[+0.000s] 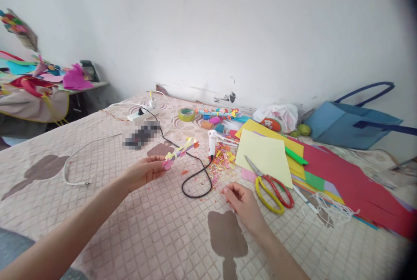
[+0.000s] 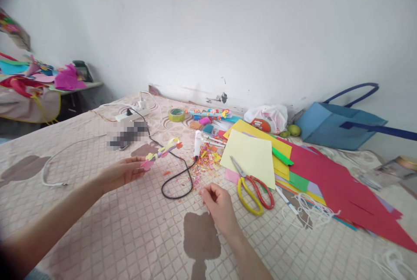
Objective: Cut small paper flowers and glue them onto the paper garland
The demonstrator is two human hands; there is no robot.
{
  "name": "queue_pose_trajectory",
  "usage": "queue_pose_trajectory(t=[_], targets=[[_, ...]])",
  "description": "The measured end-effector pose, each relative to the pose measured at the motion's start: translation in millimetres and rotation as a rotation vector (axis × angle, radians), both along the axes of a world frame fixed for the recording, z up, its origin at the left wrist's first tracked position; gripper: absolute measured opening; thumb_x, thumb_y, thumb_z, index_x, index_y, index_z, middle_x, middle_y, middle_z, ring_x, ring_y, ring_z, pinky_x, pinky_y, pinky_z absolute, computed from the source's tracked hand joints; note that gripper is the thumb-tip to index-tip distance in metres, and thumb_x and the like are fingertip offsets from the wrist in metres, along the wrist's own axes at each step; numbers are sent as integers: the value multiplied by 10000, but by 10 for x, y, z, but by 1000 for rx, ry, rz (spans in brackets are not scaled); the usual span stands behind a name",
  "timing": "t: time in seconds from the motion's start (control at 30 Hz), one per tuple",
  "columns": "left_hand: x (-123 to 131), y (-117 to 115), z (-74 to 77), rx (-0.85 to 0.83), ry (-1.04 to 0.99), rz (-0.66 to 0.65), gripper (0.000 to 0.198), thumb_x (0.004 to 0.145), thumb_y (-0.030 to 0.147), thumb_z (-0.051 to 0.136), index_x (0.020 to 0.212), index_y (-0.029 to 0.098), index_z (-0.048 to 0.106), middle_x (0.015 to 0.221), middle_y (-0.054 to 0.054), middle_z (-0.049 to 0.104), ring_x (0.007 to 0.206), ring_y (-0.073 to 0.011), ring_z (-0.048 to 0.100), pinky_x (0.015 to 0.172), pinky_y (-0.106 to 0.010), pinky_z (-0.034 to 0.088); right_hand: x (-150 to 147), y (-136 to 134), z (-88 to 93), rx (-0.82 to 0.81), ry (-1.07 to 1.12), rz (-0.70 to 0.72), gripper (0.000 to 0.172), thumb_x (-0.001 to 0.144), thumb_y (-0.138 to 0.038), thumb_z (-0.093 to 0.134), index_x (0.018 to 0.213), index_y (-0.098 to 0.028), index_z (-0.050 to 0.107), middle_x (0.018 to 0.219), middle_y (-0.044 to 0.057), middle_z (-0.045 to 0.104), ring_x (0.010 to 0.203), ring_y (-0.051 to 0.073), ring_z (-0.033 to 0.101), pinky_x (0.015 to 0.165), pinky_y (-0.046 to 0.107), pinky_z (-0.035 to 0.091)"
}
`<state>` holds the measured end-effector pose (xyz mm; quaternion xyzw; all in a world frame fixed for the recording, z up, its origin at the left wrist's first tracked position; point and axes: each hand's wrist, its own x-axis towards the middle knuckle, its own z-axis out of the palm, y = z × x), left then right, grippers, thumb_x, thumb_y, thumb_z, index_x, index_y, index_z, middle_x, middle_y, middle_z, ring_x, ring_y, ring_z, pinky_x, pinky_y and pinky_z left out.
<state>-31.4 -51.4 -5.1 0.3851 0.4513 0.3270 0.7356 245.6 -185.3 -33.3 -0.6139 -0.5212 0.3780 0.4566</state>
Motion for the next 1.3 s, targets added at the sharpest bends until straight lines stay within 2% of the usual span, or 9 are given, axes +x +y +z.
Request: queue_pose_trajectory(t=[0.27, 0.4, 0.53, 0.6, 0.73, 0.87, 1.03, 1.2, 1.3], targets=[[-12, -54, -85, -221, -211, 19, 114, 808, 77, 534, 853, 126, 627, 852, -77, 683, 767, -131, 663, 704, -210, 555, -66, 31, -50, 4, -20, 5, 296, 804, -422, 533, 645, -172, 545, 540, -32, 464, 455, 97, 395, 419, 215, 301], [26, -77, -48, -250, -243, 47, 120, 822, 71, 513, 825, 106, 628, 805, -78, 681, 733, -125, 660, 682, -208, 556, -183, 132, 37, 72, -72, -10, 267, 810, -390, 519, 655, -176, 552, 536, -30, 476, 468, 108, 421, 443, 221, 331], [154, -198, -16, -239, -250, 48, 129, 820, 67, 519, 841, 130, 630, 834, -59, 689, 724, -115, 658, 672, -205, 553, -512, 399, 221, 234, -152, 47, 175, 810, -296, 501, 715, -174, 584, 632, -1, 581, 567, 130, 519, 531, 224, 399], [230, -274, -21, -198, -262, 69, 138, 808, 52, 534, 846, 145, 629, 820, -41, 689, 727, -108, 657, 695, -204, 548, -694, 549, 279, 304, -200, 31, 125, 795, -251, 504, 769, -171, 596, 683, 10, 608, 594, 131, 541, 563, 224, 418], [344, -366, -64, -148, -298, 86, 124, 784, 57, 580, 838, 156, 632, 843, -27, 690, 770, -103, 656, 729, -198, 535, -922, 744, 280, 378, -366, -86, 79, 748, -223, 543, 784, -171, 592, 685, 12, 602, 634, 146, 549, 618, 244, 425], [391, -373, -124, -96, -319, 68, 123, 766, 90, 622, 858, 171, 635, 888, -20, 689, 793, -94, 651, 740, -182, 521, -965, 785, 234, 355, -444, -121, 72, 734, -200, 541, 786, -176, 584, 664, 5, 589, 631, 152, 544, 623, 253, 419], [407, -373, -156, -101, -321, 78, 120, 769, 82, 613, 848, 169, 637, 877, -23, 693, 806, -100, 652, 714, -177, 520, -942, 789, 214, 361, -378, -130, 57, 730, -167, 519, 759, -178, 567, 687, 6, 595, 624, 146, 543, 625, 252, 415], [421, -393, -135, -160, -360, 103, 133, 790, 58, 574, 870, 148, 630, 890, -49, 694, 781, -110, 655, 727, -202, 528, -915, 815, 182, 341, -114, -166, 38, 713, -192, 538, 741, -177, 559, 696, 8, 604, 611, 149, 545, 629, 267, 432], [440, -396, -128, -179, -384, 125, 146, 797, 40, 550, 877, 133, 630, 870, -58, 691, 776, -116, 653, 743, -219, 530, -901, 830, 127, 314, -42, -164, 59, 735, -217, 517, 751, -173, 552, 701, 12, 611, 614, 150, 570, 597, 258, 451]])
